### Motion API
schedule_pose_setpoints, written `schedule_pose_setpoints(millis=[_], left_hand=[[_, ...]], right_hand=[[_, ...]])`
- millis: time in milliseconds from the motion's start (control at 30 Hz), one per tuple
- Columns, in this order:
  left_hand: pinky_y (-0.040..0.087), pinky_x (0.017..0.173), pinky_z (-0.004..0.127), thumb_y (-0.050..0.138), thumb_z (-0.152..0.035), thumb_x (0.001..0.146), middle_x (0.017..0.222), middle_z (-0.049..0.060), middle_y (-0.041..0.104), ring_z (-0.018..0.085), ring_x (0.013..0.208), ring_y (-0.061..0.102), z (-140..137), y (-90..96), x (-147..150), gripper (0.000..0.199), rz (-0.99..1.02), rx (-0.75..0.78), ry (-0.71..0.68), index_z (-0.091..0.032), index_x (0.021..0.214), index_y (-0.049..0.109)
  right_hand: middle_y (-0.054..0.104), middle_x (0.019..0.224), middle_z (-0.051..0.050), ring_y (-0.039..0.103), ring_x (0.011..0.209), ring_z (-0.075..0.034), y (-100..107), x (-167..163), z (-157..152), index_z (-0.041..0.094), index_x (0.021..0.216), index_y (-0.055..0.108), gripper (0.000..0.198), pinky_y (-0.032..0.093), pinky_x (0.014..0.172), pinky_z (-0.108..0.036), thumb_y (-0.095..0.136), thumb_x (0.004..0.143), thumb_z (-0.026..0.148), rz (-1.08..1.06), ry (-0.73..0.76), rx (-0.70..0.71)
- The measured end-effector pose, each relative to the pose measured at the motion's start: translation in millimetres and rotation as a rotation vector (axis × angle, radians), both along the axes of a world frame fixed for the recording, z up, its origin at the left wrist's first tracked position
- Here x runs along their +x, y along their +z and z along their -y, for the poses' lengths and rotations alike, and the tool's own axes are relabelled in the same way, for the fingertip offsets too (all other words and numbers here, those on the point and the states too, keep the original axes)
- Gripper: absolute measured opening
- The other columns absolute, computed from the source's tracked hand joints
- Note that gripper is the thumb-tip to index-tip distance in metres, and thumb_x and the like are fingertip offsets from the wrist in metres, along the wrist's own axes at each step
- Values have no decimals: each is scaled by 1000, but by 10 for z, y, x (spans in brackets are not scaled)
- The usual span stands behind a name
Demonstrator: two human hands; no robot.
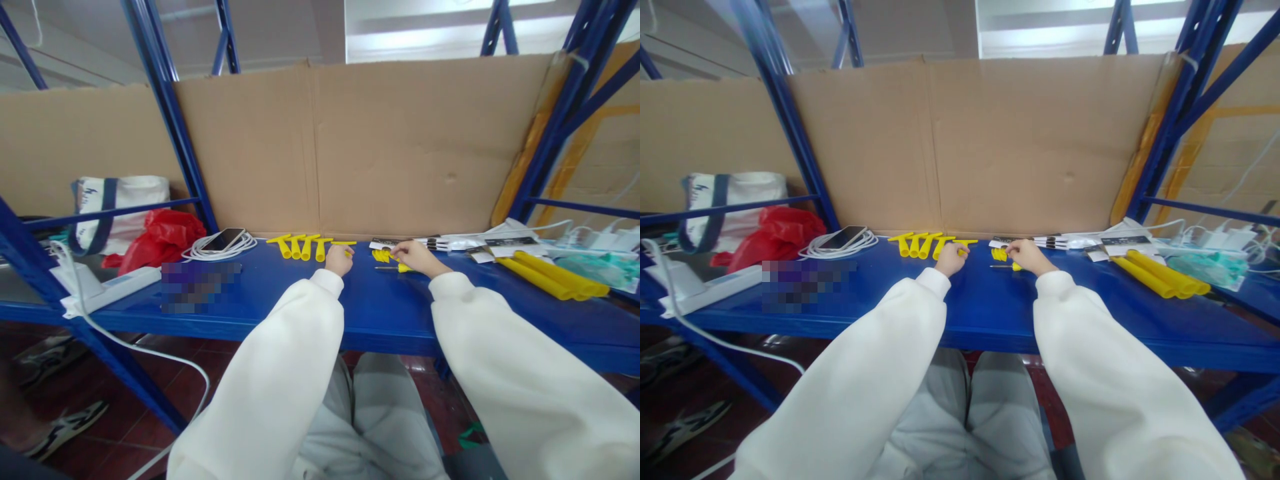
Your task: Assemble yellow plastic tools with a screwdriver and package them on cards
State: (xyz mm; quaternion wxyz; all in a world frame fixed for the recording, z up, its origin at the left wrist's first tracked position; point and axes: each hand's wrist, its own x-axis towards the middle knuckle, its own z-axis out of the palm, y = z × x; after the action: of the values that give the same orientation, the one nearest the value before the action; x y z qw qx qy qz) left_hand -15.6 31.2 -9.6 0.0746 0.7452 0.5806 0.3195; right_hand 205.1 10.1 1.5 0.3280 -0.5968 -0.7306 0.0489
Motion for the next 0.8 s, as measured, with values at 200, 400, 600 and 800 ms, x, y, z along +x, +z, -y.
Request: schedule_pose_setpoints(millis=[200,400,600,800], left_hand=[[48,99,28,59,-15,86,115,9,71,20,109,64,46,20,43,24,70,74,14,-18,103,75],[48,95,29,71,-19,80,101,7,70,20,109,62,52,0,59,5,99,79,29,-19,85,68],[48,89,28,72,-13,75,95,7,69,20,103,64,41,17,66,15,243,39,95,-18,80,59],[50,61,24,65,-17,82,73,2,63,16,65,66,8,54,97,14,724,-248,100,-16,92,56]], right_hand=[[78,82,-5,72,72,-15,-7,18,-10,14,85,78,31,56,74,-23,50,78,5,3,18,20],[77,77,-4,71,67,-14,-41,41,-50,15,82,78,30,56,72,-21,50,77,4,-16,49,42],[77,79,-5,71,68,-14,-37,23,-42,15,84,78,31,56,72,-22,50,78,4,-36,9,2],[78,81,-5,70,68,-15,-42,27,-57,14,86,78,31,54,67,-22,50,78,4,-30,11,-2]])
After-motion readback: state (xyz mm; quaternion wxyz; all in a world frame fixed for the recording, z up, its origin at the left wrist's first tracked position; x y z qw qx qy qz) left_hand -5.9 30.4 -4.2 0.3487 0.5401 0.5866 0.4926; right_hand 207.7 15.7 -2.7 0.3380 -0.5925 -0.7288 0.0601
